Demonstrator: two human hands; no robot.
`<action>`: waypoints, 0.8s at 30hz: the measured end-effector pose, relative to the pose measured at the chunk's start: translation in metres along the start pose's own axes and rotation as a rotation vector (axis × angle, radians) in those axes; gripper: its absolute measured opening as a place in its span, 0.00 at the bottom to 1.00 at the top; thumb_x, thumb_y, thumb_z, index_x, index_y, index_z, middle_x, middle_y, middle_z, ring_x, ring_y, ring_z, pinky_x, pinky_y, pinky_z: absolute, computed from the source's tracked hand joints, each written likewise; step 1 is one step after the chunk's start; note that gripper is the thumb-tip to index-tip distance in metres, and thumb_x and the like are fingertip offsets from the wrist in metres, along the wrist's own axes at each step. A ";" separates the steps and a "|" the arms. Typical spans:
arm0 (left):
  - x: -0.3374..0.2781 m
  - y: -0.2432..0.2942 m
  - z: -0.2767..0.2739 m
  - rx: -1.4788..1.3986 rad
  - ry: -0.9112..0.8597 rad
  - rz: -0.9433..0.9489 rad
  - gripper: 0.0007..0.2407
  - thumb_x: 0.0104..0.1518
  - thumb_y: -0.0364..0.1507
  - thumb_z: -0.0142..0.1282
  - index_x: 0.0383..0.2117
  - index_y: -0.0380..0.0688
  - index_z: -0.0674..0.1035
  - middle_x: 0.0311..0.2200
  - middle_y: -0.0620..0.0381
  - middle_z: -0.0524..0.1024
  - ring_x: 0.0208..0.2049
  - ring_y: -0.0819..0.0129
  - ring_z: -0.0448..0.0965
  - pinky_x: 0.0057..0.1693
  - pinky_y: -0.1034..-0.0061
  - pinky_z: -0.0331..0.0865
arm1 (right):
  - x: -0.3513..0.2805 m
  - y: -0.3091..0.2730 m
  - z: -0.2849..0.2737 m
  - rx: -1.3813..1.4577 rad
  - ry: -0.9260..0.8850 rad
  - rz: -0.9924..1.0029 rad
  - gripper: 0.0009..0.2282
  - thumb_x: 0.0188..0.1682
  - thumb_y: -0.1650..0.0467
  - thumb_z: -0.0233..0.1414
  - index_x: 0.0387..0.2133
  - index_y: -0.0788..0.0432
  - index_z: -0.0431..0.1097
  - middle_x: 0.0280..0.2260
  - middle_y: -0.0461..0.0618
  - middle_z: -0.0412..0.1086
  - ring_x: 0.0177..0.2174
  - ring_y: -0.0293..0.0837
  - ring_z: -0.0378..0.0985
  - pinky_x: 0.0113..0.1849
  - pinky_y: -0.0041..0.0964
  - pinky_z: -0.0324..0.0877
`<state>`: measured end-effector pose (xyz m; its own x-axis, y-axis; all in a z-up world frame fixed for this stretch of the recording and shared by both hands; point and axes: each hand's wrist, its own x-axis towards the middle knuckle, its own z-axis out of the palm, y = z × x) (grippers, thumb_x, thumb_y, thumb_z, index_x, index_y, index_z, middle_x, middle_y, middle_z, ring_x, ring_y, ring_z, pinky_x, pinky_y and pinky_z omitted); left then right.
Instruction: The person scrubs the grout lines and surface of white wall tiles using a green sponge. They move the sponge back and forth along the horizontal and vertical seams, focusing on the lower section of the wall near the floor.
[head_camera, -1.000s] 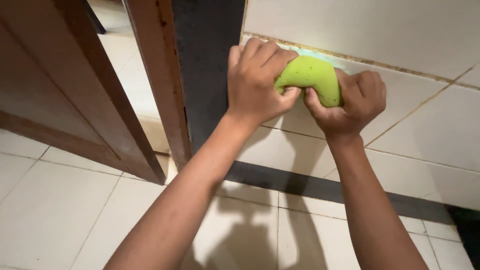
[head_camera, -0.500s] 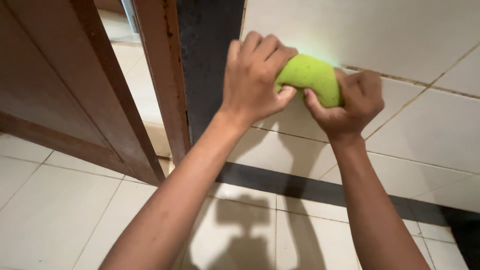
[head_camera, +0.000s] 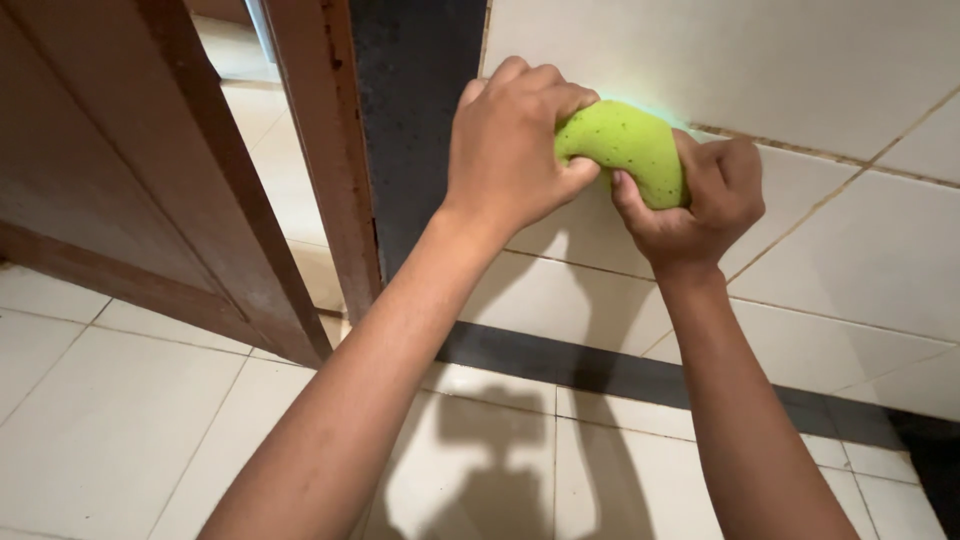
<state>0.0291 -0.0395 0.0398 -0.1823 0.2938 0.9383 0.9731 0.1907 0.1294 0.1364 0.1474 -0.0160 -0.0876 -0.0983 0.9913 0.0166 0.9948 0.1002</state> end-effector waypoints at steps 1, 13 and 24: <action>0.001 0.002 -0.003 0.000 0.002 0.002 0.14 0.39 0.31 0.67 0.35 0.50 0.86 0.31 0.63 0.78 0.39 0.63 0.75 0.46 0.65 0.67 | 0.000 0.002 -0.002 -0.001 0.002 -0.002 0.19 0.40 0.64 0.72 0.43 0.57 0.78 0.34 0.50 0.63 0.34 0.49 0.67 0.36 0.44 0.66; 0.002 0.007 -0.009 0.062 0.092 0.163 0.18 0.40 0.32 0.68 0.40 0.48 0.82 0.36 0.62 0.75 0.42 0.62 0.72 0.47 0.65 0.63 | 0.014 0.005 -0.011 -0.011 -0.010 -0.033 0.17 0.41 0.66 0.71 0.41 0.58 0.78 0.34 0.50 0.66 0.35 0.48 0.70 0.36 0.41 0.67; -0.017 -0.007 0.007 0.067 0.159 0.218 0.19 0.37 0.32 0.72 0.39 0.50 0.81 0.34 0.65 0.75 0.41 0.64 0.73 0.47 0.66 0.62 | 0.003 0.008 -0.007 0.037 -0.056 0.010 0.18 0.38 0.64 0.73 0.40 0.56 0.80 0.31 0.49 0.64 0.33 0.48 0.69 0.35 0.43 0.67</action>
<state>0.0240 -0.0393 0.0207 0.0601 0.1853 0.9808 0.9744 0.2024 -0.0980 0.1429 0.1549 -0.0119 -0.1429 -0.0877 0.9858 -0.0188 0.9961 0.0859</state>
